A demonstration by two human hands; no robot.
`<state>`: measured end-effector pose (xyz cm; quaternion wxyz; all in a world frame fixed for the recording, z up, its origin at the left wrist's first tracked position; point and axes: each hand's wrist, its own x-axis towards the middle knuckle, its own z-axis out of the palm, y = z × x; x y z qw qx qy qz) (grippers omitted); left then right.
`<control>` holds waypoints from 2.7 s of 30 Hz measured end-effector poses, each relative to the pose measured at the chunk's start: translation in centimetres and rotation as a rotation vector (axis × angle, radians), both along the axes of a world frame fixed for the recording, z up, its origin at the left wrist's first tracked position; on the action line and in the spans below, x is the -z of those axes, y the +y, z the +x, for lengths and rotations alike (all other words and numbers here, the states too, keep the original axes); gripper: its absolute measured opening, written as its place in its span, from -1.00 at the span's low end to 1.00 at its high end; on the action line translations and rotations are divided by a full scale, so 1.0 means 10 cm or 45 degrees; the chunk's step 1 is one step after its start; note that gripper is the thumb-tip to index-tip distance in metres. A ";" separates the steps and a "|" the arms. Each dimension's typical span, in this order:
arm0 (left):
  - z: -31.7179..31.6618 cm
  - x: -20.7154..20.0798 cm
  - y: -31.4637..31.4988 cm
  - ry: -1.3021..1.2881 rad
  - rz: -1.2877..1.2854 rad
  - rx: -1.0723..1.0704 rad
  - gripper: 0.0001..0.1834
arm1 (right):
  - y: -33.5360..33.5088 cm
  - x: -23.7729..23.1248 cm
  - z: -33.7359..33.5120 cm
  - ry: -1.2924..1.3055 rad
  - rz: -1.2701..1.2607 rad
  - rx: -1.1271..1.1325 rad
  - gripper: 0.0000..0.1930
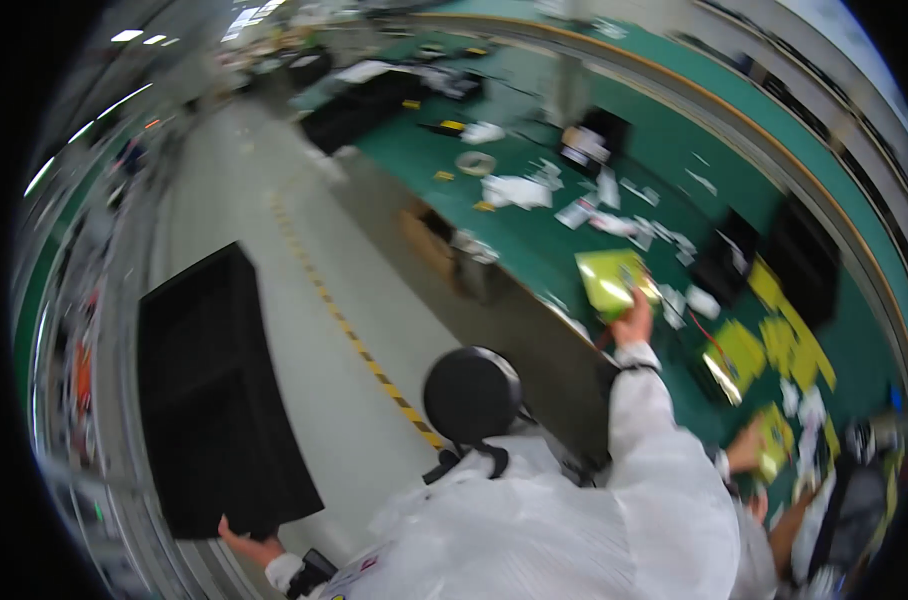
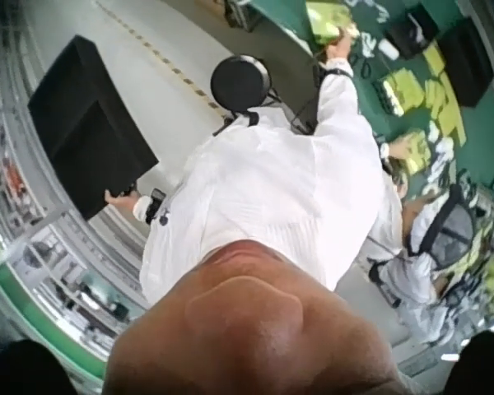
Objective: Applying adhesive tape to secure components on a battery pack assembly.
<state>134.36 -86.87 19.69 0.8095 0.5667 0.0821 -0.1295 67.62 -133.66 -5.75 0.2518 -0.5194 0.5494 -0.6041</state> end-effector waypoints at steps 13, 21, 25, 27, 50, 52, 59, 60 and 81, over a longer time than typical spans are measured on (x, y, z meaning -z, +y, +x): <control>-0.38 -0.12 -0.53 0.233 -0.131 -0.030 -0.40 | -0.01 -0.65 0.13 -1.515 0.762 -0.245 -0.55; 0.36 -0.02 -1.15 0.270 -0.152 0.174 -0.40 | 0.08 -0.75 0.03 -1.517 0.708 0.159 -0.38; 0.97 0.19 -1.58 0.339 -0.251 0.300 -0.40 | 0.21 -1.01 -0.30 -0.240 0.676 0.933 -0.49; 1.35 0.29 -1.62 0.319 -0.299 0.376 -0.39 | 0.36 -1.41 0.36 -0.486 0.502 0.884 -0.74; 4.50 -0.37 -5.91 0.092 0.122 1.137 -0.12 | 0.43 -0.06 4.89 -0.512 1.131 -0.006 -0.93; 4.68 -0.42 -6.49 0.060 0.095 1.246 -0.08 | 0.21 0.07 5.01 -0.656 1.192 0.107 -0.90; 4.91 -0.56 -8.50 0.066 0.085 1.391 -0.12 | -0.53 0.29 5.52 -0.770 1.506 0.429 -0.93; 4.84 -0.59 -8.73 0.081 0.056 1.448 -0.13 | -0.56 0.29 5.58 -0.781 1.558 0.404 -0.92; 4.14 -0.04 -11.79 0.119 0.310 1.930 -0.04 | -1.47 0.19 7.50 -1.191 1.447 0.861 -0.83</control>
